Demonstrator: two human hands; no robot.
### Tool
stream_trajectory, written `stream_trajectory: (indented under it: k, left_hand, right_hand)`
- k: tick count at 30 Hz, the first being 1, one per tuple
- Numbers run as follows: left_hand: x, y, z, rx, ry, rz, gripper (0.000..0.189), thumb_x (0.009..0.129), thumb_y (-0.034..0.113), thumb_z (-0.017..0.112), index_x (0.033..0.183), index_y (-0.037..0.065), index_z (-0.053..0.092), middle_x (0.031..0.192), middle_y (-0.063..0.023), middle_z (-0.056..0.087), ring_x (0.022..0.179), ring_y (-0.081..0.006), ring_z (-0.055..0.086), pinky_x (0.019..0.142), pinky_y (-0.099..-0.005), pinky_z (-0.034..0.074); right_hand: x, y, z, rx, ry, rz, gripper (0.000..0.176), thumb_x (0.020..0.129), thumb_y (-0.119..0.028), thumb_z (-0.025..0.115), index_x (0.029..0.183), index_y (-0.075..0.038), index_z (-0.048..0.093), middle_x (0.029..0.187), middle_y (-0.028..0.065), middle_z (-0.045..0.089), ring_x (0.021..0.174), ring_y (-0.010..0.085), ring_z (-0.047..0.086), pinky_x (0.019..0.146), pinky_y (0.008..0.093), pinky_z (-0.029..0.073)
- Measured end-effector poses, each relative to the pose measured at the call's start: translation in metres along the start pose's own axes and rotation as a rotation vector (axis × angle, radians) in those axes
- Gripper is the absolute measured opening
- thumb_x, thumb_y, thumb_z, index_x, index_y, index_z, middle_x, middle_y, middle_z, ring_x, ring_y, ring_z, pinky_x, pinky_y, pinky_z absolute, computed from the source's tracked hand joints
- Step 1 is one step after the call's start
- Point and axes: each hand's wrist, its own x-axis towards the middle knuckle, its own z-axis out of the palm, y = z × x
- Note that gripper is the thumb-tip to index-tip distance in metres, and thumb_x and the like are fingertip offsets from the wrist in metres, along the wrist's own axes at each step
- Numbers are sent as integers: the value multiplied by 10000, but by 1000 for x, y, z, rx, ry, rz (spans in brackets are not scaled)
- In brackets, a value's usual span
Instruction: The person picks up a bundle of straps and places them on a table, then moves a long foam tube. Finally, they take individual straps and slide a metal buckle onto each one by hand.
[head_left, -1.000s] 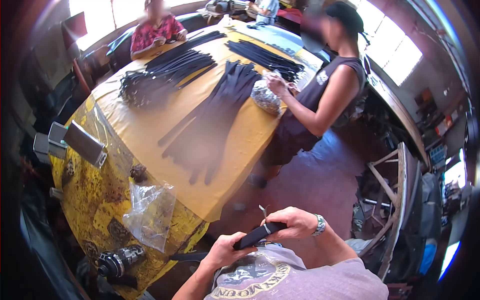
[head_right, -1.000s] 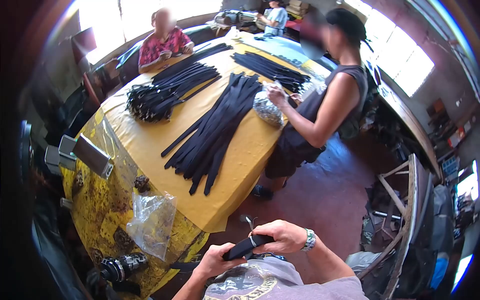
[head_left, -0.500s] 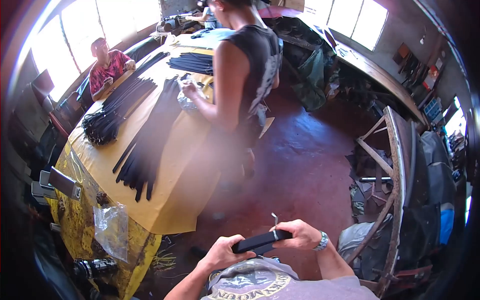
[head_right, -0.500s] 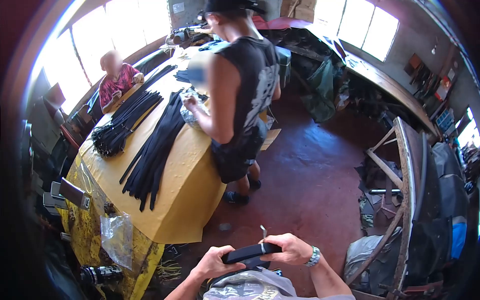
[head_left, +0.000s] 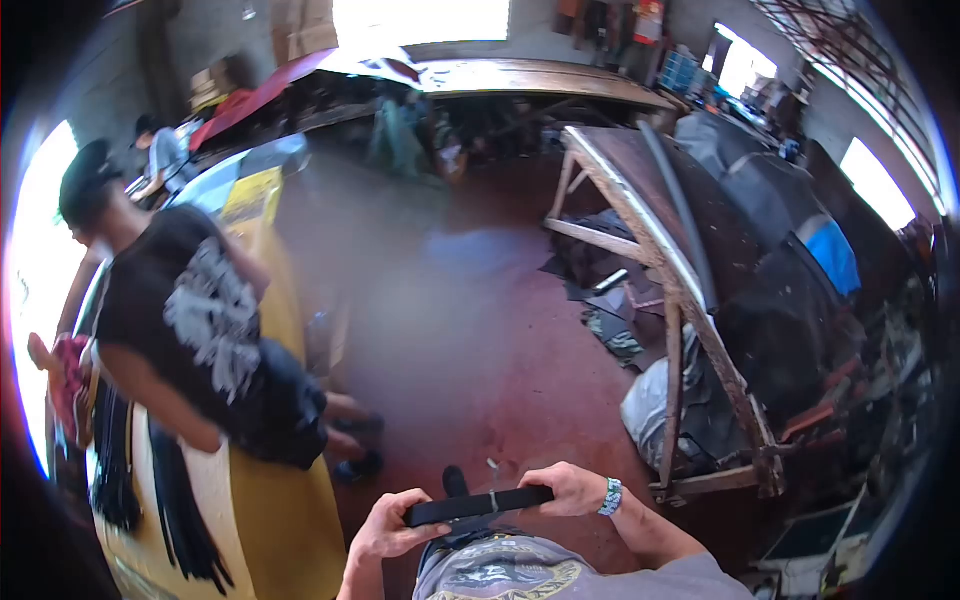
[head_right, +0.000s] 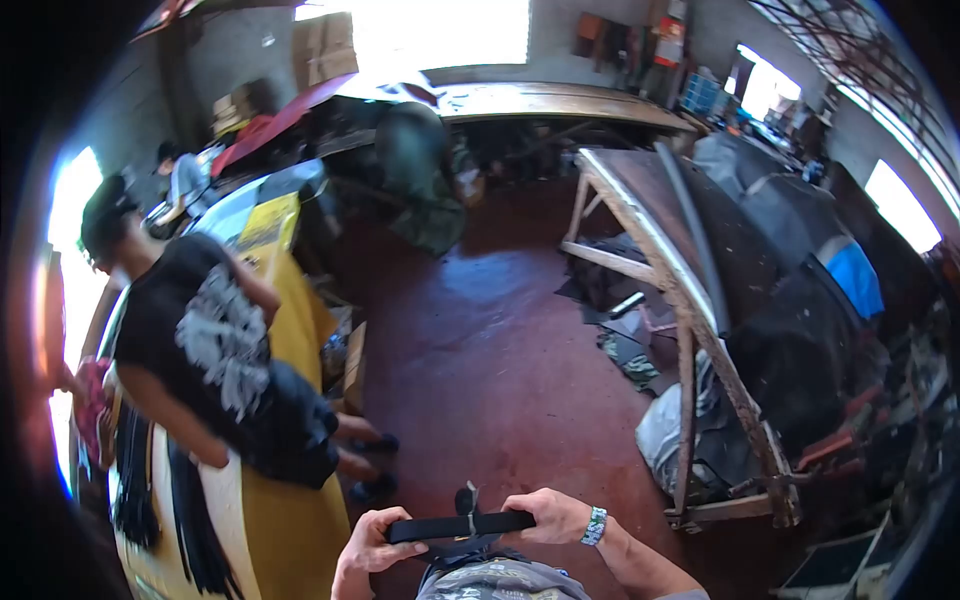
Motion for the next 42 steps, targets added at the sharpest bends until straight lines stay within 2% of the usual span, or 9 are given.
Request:
stream_trajectory:
  k: [11,17,27,29,32,36,37,39,42]
  left_hand:
    - [259,19,-53,-108,-173,-68,222,756,0,871,850,38,674,673,30,622,567,-41,557,500,-219,417]
    - [409,53,-60,-62,-351,-126,285,725,11,911,854,18,657,674,23,622,572,-35,547,501,-207,410]
    - [626,91,38,88,-526,-87,308,711,71,935,828,24,655,678,49,578,615,-28,514,540,-207,399]
    - [660,96,58,141,-505,-126,313,701,79,932,815,30,645,676,53,573,619,-29,511,545,-206,402]
    - [707,112,89,185,-481,-147,312,693,84,927,809,31,643,668,50,575,607,-31,514,539,-208,404]
    - [773,133,129,253,-464,-140,313,670,92,920,788,27,638,646,39,582,592,-46,529,534,-226,420]
    - [787,136,137,278,-504,-139,311,669,92,918,782,25,636,644,34,586,594,-49,533,540,-232,427]
    - [821,141,155,324,-585,-121,308,667,94,915,770,21,634,640,26,594,596,-56,541,551,-243,442]
    - [869,151,185,412,-742,-60,321,666,121,929,765,21,640,642,-2,622,609,-64,559,569,-259,460]
  right_hand:
    - [9,65,-153,67,243,318,366,810,-244,796,1056,-20,642,817,167,703,741,268,691,677,384,519]
    - [7,84,-235,16,398,438,387,785,-322,862,921,-24,654,692,90,643,630,152,596,578,350,460]
    - [-26,162,-378,337,536,466,433,785,-348,893,981,-17,694,817,105,700,759,121,644,665,333,500]
    - [-33,202,-405,214,625,397,385,773,-303,913,895,-30,670,714,7,657,675,65,581,599,300,468]
    - [-46,242,-455,207,617,380,406,766,-332,916,914,-35,681,711,28,656,702,81,597,605,314,474]
    - [-71,250,-537,473,547,546,419,872,-401,817,1032,-28,712,842,33,721,777,111,649,713,306,522]
    - [-76,265,-543,489,694,458,489,923,-497,759,1028,-20,728,820,42,725,749,125,664,664,305,522]
    - [-92,288,-568,312,757,417,478,955,-494,723,1048,-25,739,879,58,736,835,122,668,746,312,530]
    - [-100,301,-589,248,970,576,445,948,-442,738,1100,-24,725,977,88,748,939,155,685,863,333,533]
